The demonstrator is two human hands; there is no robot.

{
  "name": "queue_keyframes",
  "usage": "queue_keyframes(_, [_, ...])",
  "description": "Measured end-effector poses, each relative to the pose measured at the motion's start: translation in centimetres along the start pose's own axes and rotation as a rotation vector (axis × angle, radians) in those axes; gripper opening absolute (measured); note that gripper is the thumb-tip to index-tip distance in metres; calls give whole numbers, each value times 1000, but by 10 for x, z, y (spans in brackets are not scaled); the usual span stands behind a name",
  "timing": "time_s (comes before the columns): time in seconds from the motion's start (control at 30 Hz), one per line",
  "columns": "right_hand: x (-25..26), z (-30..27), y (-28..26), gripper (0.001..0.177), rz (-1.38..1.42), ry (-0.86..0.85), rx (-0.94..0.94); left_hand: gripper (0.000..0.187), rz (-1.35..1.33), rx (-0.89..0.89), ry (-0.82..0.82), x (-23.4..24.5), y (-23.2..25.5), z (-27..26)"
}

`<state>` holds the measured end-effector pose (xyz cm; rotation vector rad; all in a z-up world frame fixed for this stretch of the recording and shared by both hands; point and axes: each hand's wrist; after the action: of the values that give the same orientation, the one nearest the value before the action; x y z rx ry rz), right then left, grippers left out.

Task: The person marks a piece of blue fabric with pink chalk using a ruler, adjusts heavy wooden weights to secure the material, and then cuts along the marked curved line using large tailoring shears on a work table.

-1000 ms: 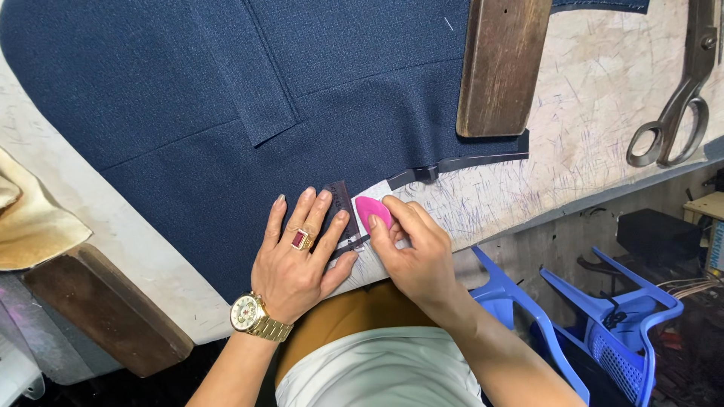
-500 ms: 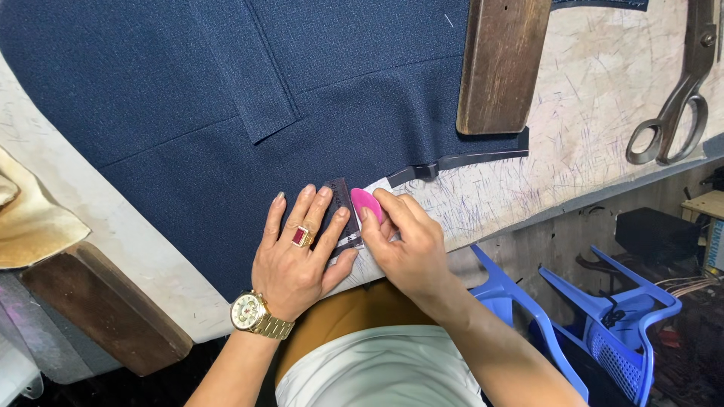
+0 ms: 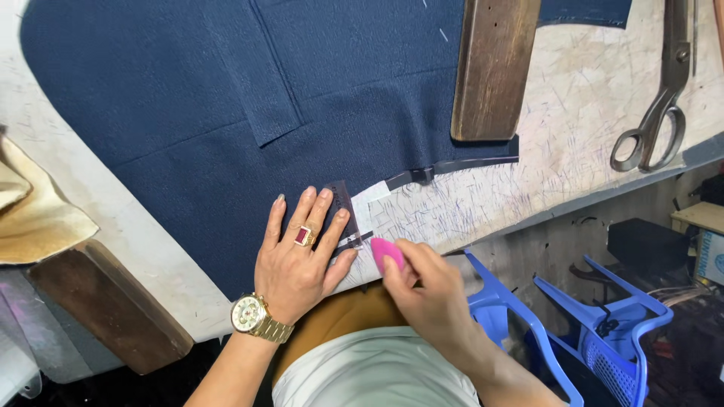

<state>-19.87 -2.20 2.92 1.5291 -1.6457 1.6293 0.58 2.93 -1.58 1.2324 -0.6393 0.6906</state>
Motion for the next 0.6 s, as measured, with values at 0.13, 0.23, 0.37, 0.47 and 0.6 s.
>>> queue_keyframes(0.13, [11,9,8,13,150,15,-112,44,42,37,4,10,0,7])
queue_keyframes(0.23, [17,14,11,11,356,-121,-259,40,65,33,-14,20,-7,16])
queue_keyframes(0.37, [15,15,14,17,553,-213,-416,39,79,-31,-132,28,-18,25])
queue_keyframes(0.47, [22,18,7,15,695,-155,-428,40,92,-53,-107,35,-9,27])
queue_keyframes(0.6, [25,25,19,11,794,-108,-416,42,119,14,-77,22,0,6])
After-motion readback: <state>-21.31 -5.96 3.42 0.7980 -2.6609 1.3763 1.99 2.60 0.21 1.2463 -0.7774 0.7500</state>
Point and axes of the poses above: each hand's wrist, its own z-axis towards the middle knuckle, its own x-axis out of the back of the hand, y = z × x, and after that the axes turned 13 degrees about -z, right-handed
